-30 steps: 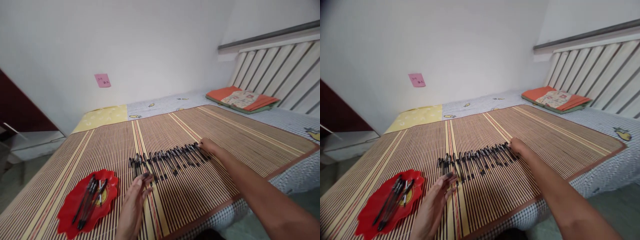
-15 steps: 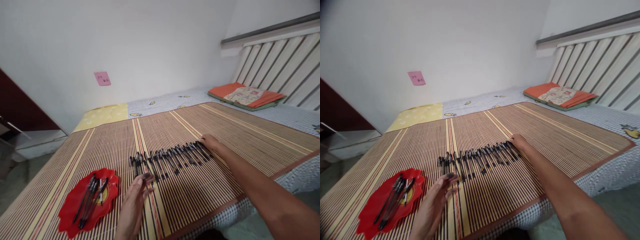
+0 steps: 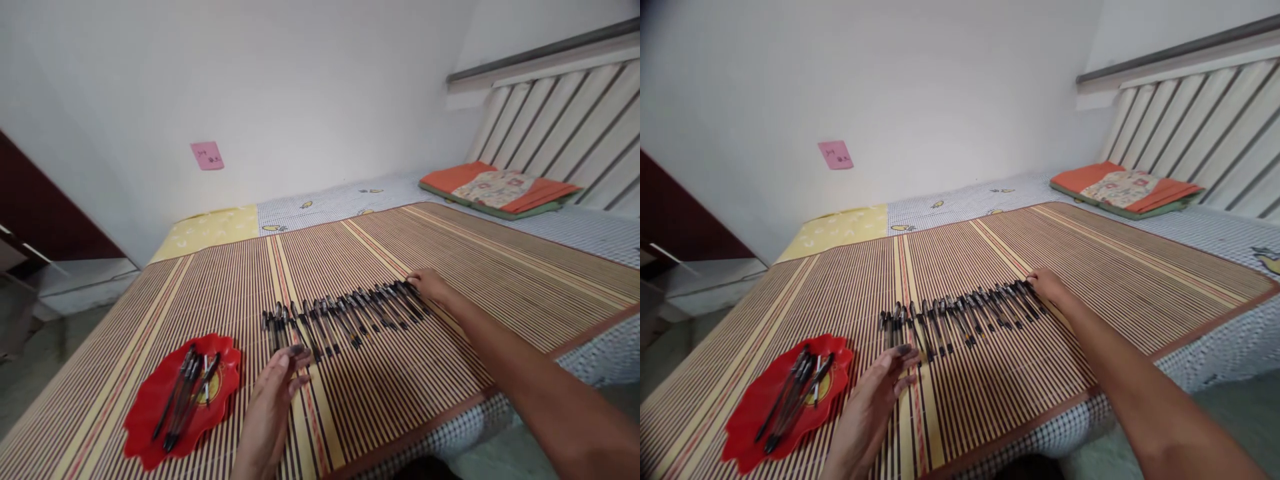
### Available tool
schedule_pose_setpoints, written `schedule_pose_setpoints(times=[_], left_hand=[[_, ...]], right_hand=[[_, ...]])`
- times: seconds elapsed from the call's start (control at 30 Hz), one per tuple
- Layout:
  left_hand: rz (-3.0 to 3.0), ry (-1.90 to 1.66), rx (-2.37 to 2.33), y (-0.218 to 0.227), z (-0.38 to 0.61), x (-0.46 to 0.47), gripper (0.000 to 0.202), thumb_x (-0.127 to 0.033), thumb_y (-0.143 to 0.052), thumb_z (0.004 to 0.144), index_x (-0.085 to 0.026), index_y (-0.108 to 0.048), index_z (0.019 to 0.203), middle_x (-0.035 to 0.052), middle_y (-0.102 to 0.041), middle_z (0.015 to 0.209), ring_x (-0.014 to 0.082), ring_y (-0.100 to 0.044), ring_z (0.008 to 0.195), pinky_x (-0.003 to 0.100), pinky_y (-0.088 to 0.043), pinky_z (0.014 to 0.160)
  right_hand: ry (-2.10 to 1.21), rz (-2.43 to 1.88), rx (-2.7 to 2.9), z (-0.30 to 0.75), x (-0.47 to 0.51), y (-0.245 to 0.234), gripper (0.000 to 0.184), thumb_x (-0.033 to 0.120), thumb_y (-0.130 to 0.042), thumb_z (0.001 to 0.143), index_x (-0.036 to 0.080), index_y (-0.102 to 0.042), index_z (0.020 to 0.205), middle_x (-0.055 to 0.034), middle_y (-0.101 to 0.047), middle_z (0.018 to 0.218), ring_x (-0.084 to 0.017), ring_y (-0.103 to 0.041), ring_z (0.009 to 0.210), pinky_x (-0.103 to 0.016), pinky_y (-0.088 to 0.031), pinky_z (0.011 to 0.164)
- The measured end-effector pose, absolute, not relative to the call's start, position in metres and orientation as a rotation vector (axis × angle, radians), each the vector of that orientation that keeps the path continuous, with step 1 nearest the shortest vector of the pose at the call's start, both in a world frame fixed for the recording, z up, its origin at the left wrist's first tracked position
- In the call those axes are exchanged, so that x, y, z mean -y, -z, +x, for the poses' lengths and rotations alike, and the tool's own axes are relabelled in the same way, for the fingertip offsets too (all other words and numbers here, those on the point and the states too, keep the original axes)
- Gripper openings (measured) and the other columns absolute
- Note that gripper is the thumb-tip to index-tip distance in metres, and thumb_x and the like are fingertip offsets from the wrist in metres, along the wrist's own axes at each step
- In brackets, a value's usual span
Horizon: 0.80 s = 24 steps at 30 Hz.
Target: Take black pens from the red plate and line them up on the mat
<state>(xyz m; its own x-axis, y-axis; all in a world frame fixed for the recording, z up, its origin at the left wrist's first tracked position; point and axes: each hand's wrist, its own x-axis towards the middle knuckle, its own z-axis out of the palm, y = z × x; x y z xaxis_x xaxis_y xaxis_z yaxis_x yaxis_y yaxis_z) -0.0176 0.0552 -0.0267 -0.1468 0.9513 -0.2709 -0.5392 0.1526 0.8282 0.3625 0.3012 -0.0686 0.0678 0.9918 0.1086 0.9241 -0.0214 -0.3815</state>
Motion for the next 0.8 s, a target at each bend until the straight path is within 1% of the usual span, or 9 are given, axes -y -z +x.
schedule_pose_setpoints(times=[0.07,0.17,0.23,0.3,0.37,0.5,0.57,0.7,0.8], left_hand=[[0.557,-1.381,-1.022,0.026,-0.017,-0.055,0.042,-0.046,-0.077,0.076,-0.016,-0.072,0.105,0.015,-0.073,0.109,0.03,-0.065,0.108,0.036,-0.049,0.086],[0.656,-1.33,-1.02,0.027,-0.012,-0.055,0.032,-0.043,-0.075,0.079,-0.015,-0.071,0.094,0.0088,-0.073,0.087,0.0193,-0.066,0.081,0.027,-0.046,0.072],[0.733,-1.32,-1.051,0.03,-0.008,-0.054,0.03,-0.045,-0.074,0.08,-0.015,-0.066,0.076,0.0025,-0.065,0.067,0.0121,-0.056,0.06,0.023,-0.038,0.059],[0.805,-1.321,-1.092,0.035,-0.005,-0.054,0.04,-0.051,-0.071,0.08,-0.017,-0.057,0.065,-0.0023,-0.054,0.054,0.0091,-0.044,0.049,0.022,-0.031,0.051],[0.849,-1.324,-1.137,0.04,-0.005,-0.055,0.047,-0.059,-0.069,0.078,-0.019,-0.052,0.061,-0.0049,-0.046,0.05,0.0085,-0.037,0.046,0.022,-0.027,0.048],[0.901,-1.391,-1.183,0.046,-0.01,-0.057,0.055,-0.068,-0.063,0.078,-0.021,-0.043,0.057,-0.0077,-0.033,0.049,0.0084,-0.027,0.045,0.024,-0.021,0.046],[0.914,-1.459,-1.21,0.047,-0.012,-0.057,0.056,-0.069,-0.06,0.079,-0.022,-0.041,0.057,-0.0079,-0.03,0.049,0.0092,-0.023,0.046,0.025,-0.019,0.046],[1.031,-1.593,-1.319,0.038,-0.017,-0.054,0.052,-0.065,-0.053,0.086,-0.021,-0.046,0.06,-0.0023,-0.041,0.059,0.0134,-0.034,0.057,0.026,-0.029,0.054],[1.156,-1.615,-1.43,0.023,-0.03,-0.049,0.048,-0.058,-0.05,0.091,-0.022,-0.047,0.06,-0.0011,-0.044,0.06,0.0154,-0.039,0.059,0.027,-0.031,0.057]], right_hand=[[-0.248,-1.999,1.849,0.359,-0.295,0.061,0.021,0.019,-0.058,0.084,0.013,-0.078,0.082,-0.0133,-0.077,0.085,-0.023,-0.069,0.083,-0.028,-0.044,0.07],[-0.206,-1.929,1.753,0.335,-0.275,0.049,0.03,0.024,-0.049,0.09,0.011,-0.074,0.102,-0.0173,-0.076,0.099,-0.026,-0.068,0.093,-0.031,-0.047,0.078],[-0.29,-1.788,1.688,0.301,-0.253,0.039,0.034,0.03,-0.045,0.093,0.013,-0.069,0.11,-0.0145,-0.075,0.094,-0.024,-0.069,0.087,-0.031,-0.05,0.075],[-0.597,-1.493,1.542,0.256,-0.223,0.029,0.032,0.037,-0.049,0.091,0.016,-0.069,0.103,-0.0099,-0.073,0.08,-0.022,-0.067,0.07,-0.031,-0.051,0.066],[-0.859,-1.27,1.519,0.206,-0.19,0.018,0.029,0.044,-0.056,0.087,0.019,-0.069,0.094,-0.0054,-0.07,0.07,-0.019,-0.064,0.062,-0.03,-0.051,0.06],[-1.248,-0.957,1.454,0.119,-0.137,0.008,0.036,0.054,-0.06,0.085,0.019,-0.067,0.089,-0.0031,-0.068,0.07,-0.016,-0.059,0.057,-0.027,-0.047,0.054],[-1.335,-0.91,1.402,0.09,-0.121,0.012,0.039,0.057,-0.059,0.085,0.019,-0.066,0.085,-0.0031,-0.067,0.069,-0.016,-0.058,0.057,-0.027,-0.046,0.053],[-1.262,-0.962,1.34,0.066,-0.101,0.032,0.037,0.055,-0.058,0.088,0.019,-0.066,0.087,-0.0026,-0.064,0.072,-0.018,-0.059,0.066,-0.028,-0.047,0.059],[-1.266,-0.968,1.308,0.065,-0.091,0.046,0.037,0.055,-0.053,0.091,0.021,-0.063,0.081,0.0011,-0.056,0.062,-0.016,-0.053,0.058,-0.027,-0.044,0.056]])
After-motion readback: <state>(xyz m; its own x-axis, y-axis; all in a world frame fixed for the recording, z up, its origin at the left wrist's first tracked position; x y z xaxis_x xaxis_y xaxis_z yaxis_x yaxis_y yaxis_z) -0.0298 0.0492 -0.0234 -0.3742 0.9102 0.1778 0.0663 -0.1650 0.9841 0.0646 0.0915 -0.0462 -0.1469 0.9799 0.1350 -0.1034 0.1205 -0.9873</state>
